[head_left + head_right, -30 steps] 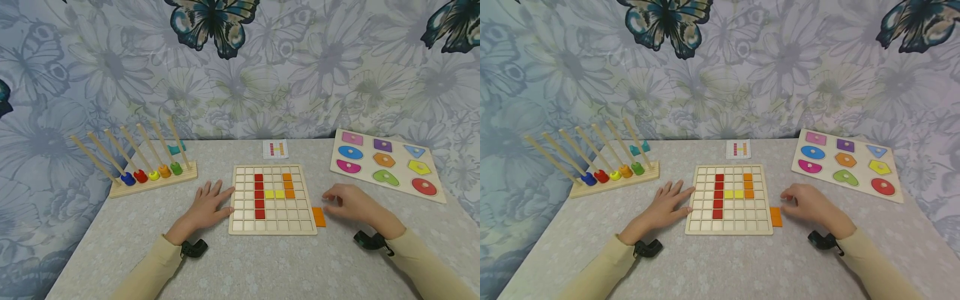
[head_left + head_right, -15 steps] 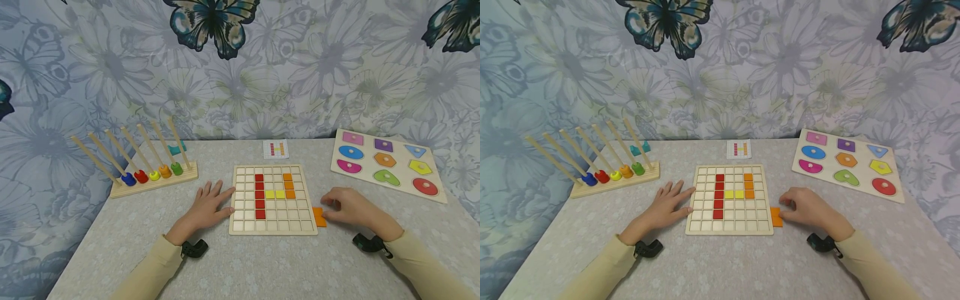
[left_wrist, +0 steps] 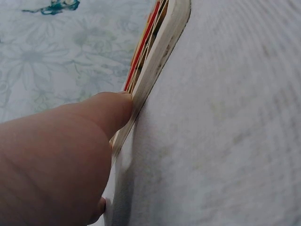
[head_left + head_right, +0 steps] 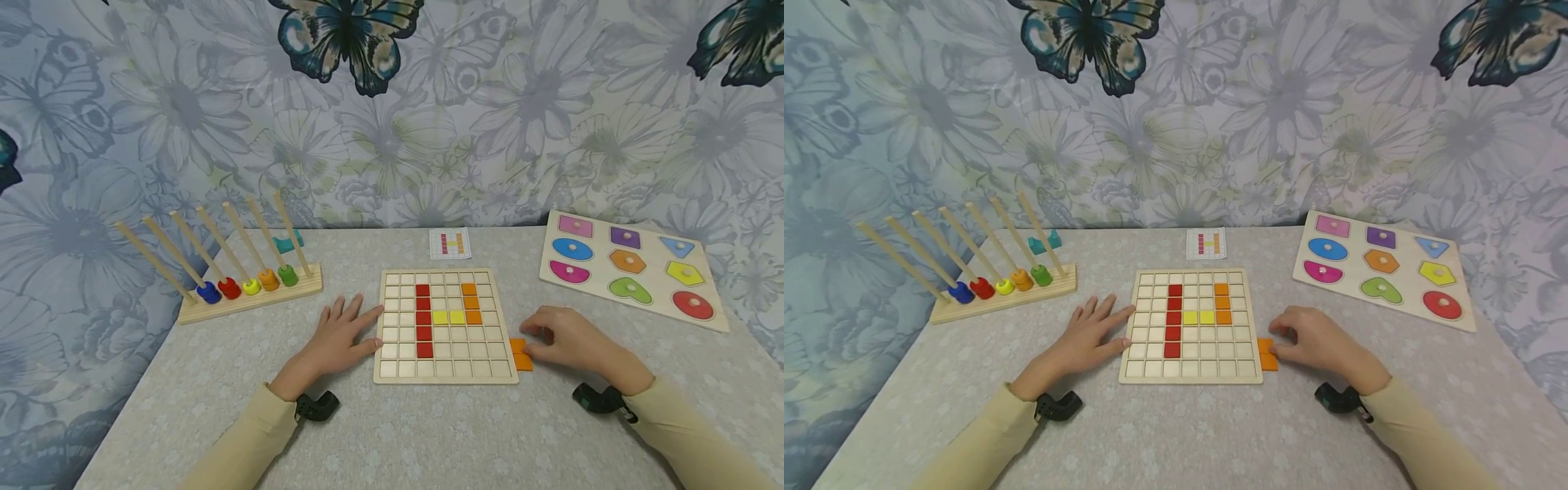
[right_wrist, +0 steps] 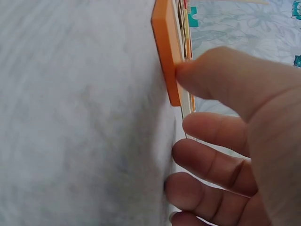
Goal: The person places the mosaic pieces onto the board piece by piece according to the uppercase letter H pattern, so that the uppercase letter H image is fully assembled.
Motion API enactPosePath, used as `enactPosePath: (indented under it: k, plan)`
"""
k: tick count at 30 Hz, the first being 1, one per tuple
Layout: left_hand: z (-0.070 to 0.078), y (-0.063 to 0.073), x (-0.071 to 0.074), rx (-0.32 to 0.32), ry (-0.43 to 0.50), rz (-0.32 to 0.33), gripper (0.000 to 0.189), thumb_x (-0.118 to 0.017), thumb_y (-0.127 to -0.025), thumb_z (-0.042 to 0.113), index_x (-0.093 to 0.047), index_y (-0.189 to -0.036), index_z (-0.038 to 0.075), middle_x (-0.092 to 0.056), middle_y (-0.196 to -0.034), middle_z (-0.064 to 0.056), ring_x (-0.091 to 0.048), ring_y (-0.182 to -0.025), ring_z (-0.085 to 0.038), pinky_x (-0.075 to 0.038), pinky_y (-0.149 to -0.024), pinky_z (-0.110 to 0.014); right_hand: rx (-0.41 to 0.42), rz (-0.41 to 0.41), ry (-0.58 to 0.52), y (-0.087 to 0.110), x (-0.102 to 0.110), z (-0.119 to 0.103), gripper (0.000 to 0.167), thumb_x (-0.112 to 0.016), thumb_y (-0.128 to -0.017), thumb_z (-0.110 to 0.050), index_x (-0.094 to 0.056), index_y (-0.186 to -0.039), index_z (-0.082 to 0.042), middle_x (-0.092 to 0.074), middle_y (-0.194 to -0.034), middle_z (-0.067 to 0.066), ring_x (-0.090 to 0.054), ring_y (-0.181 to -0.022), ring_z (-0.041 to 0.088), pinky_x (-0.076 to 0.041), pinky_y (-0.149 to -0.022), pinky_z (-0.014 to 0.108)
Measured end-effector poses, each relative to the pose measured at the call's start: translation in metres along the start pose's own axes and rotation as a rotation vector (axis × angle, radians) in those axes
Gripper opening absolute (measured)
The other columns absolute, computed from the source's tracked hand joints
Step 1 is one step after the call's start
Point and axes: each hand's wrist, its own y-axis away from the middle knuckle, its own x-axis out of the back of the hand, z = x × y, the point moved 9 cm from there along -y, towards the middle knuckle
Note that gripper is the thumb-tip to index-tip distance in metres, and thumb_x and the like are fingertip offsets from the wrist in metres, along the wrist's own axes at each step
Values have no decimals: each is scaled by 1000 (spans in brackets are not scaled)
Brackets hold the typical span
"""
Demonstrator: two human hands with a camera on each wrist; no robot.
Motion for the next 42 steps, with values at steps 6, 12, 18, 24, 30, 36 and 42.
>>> enactPosePath:
  k: [6, 12, 18, 24, 30, 36, 42]
  plan:
    - [-1, -1, -1, -4, -2, 2, 63, -58, -103, 43, -39, -159, 22, -16, -168, -27, -3, -154, -58, -5, -118, -77, 23, 21, -28, 0, -2, -2, 26, -85, -81, -22, -79, -103, -11, -62, -82, -11, -47, -70, 1, -45, -63, 19]
    - [-2, 0, -1, -2, -4, 4, 63, -58, -103, 44, -39, -159, 22, -16, -168, -26, -3, -154, -57, -5, -118, -77, 37, 37, -52, 0, -3, -6, 23, -85, -81, -20, -79, -102, -12, -59, -80, -12, -46, -69, 0, -43, -61, 18]
    - [-1, 0, -1, 5, 6, -1, 63, -58, -103, 43, -40, -159, 22, -16, -168, -27, -2, -154, -57, -5, -118, -76, 32, 37, -68, 1, -3, -6, 20, -83, -83, -18, -81, -102, -13, -60, -81, -12, -46, -70, 1, -43, -60, 18]
    - [0, 1, 0, 8, 2, -2, 63, -58, -103, 43, -40, -159, 22, -17, -168, -27, -3, -154, -57, -5, -119, -76, -5, 2, -69, 1, -6, -4, 28, -84, -83, -23, -81, -109, -13, -59, -82, -11, -44, -71, 2, -41, -60, 18]
    - [2, 2, 2, -1, 2, 3, 63, -59, -103, 42, -40, -159, 20, -17, -168, -28, -3, -154, -58, -6, -118, -77, -3, 7, -77, 1, -6, -4, 25, -84, -83, -20, -81, -108, -13, -59, -82, -11, -45, -71, 2, -41, -60, 18]
    - [1, 1, 1, -1, 1, 2, 63, -58, -103, 42, -40, -159, 21, -17, -168, -27, -3, -154, -58, -5, -118, -77, 4, 9, -67, 1, -5, -3, 23, -83, -83, -20, -80, -106, -15, -60, -82, -11, -45, -71, 1, -42, -61, 18]
    - [-1, 0, 0, 2, -2, 2, 63, -58, -103, 43, -40, -159, 22, -17, -168, -27, -3, -154, -57, -5, -118, -77, 23, 37, -50, 2, -1, -5, 23, -84, -82, -18, -80, -104, -15, -61, -81, -13, -47, -71, 0, -46, -63, 19]
